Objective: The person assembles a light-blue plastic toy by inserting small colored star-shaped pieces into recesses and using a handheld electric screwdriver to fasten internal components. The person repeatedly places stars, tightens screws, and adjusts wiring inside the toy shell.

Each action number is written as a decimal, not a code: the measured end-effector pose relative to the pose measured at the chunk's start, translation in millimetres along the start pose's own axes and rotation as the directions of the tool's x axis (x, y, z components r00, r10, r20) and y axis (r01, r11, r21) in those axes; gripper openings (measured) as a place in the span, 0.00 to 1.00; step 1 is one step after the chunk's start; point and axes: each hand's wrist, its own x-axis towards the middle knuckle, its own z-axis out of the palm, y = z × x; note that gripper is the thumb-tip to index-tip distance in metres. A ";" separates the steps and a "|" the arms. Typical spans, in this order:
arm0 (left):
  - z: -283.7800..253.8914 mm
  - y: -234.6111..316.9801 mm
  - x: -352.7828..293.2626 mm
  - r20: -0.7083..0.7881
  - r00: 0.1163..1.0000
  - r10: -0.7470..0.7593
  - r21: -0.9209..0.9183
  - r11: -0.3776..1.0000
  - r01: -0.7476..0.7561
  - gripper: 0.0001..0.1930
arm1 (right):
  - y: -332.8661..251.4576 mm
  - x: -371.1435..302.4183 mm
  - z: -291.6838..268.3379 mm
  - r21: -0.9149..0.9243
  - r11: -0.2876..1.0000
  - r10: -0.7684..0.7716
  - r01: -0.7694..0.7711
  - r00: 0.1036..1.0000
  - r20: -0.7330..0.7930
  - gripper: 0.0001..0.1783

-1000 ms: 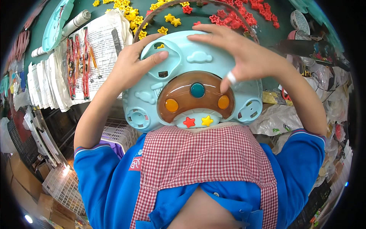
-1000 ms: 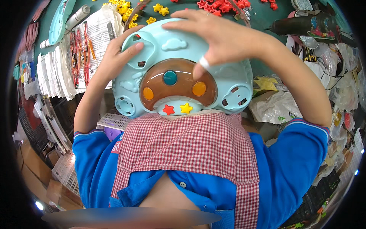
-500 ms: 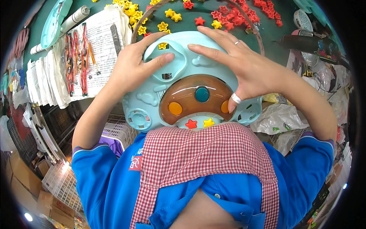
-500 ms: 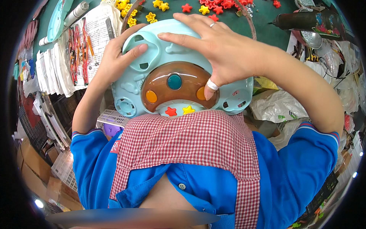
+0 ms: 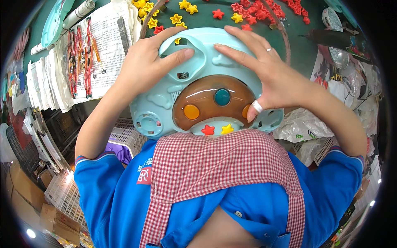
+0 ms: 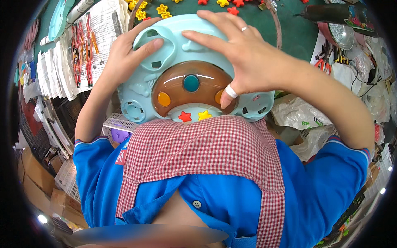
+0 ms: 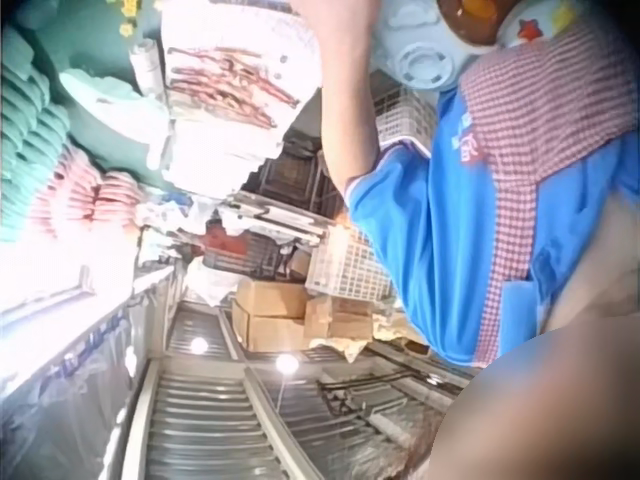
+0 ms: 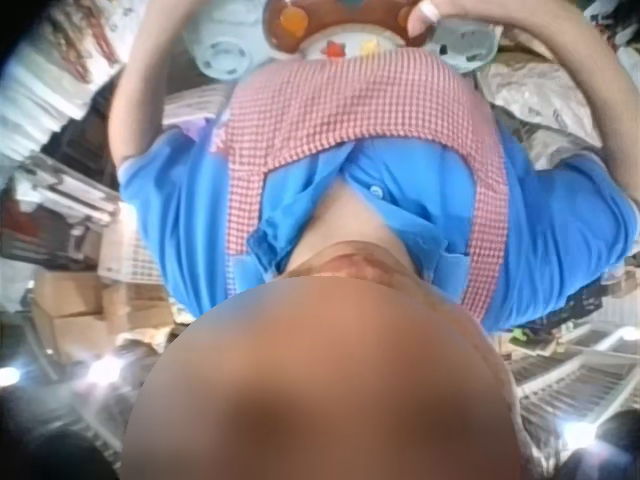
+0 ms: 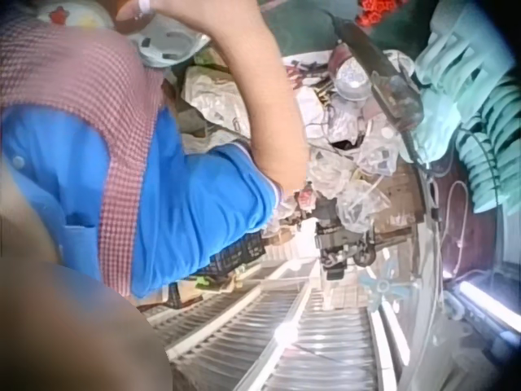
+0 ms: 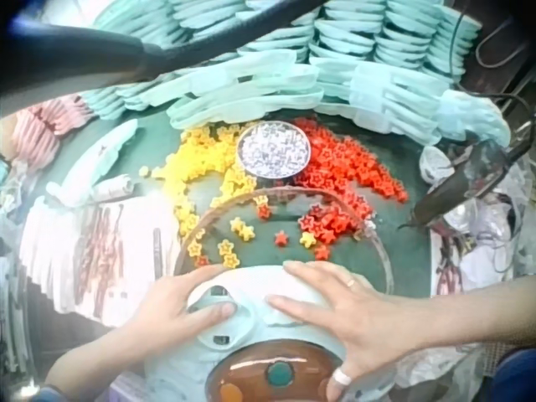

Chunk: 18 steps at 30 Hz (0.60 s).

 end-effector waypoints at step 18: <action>7.9 -11.9 -1.4 0.012 0.997 -0.081 -0.012 0.997 0.081 0.37 | 4.8 -10.4 21.8 0.163 0.967 0.201 -0.195 0.979 -0.024 0.81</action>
